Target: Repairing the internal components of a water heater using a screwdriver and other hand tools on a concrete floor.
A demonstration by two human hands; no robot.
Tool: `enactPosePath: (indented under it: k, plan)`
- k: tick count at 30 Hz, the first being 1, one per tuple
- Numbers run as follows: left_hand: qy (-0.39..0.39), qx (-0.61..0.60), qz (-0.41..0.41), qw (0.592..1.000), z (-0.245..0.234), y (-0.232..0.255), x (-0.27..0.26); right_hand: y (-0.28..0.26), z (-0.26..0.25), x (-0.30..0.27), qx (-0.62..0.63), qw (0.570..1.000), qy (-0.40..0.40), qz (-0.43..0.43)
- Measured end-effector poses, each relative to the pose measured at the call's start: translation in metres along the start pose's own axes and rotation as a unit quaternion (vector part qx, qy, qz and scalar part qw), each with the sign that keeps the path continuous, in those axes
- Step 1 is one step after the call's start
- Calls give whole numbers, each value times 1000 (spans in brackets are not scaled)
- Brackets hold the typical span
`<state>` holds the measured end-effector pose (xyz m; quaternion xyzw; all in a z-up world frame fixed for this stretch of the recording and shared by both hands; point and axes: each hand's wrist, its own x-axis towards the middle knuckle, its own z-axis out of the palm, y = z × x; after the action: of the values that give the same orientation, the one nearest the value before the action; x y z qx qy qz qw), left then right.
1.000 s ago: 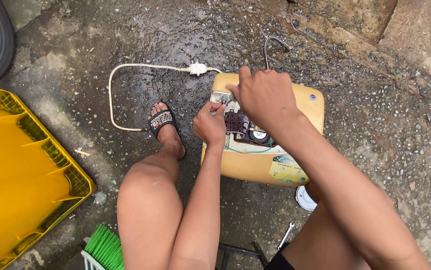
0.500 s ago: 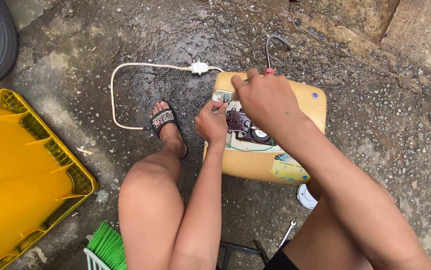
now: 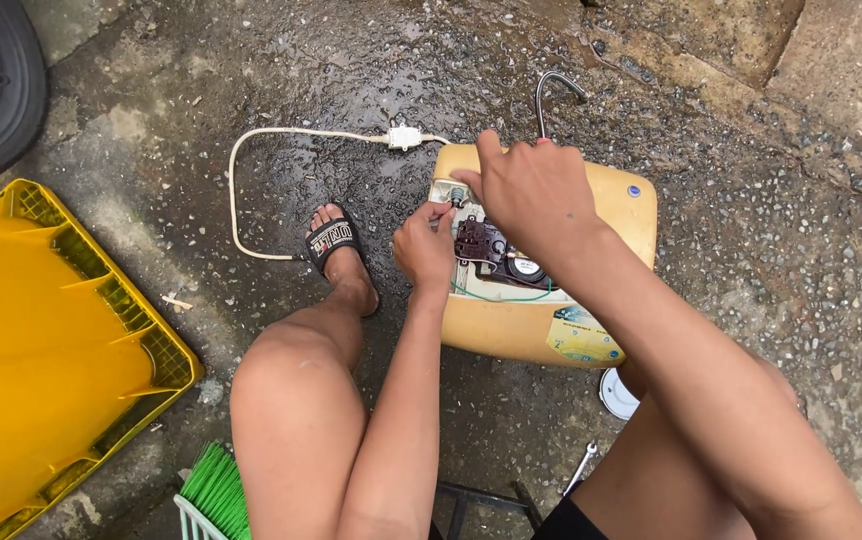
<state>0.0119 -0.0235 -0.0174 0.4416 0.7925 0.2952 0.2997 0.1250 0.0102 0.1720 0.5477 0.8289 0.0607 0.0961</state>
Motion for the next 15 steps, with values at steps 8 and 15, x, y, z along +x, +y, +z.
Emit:
enactPosePath:
  k: [8, 15]
  plan:
    - [7, 3, 2, 1000, 6, -3, -1, 6, 24, 9, 24, 999, 32, -27]
    - [26, 7, 3, 1000, 19, -11, 2, -5, -29, 13, 44, 985, -112, -120]
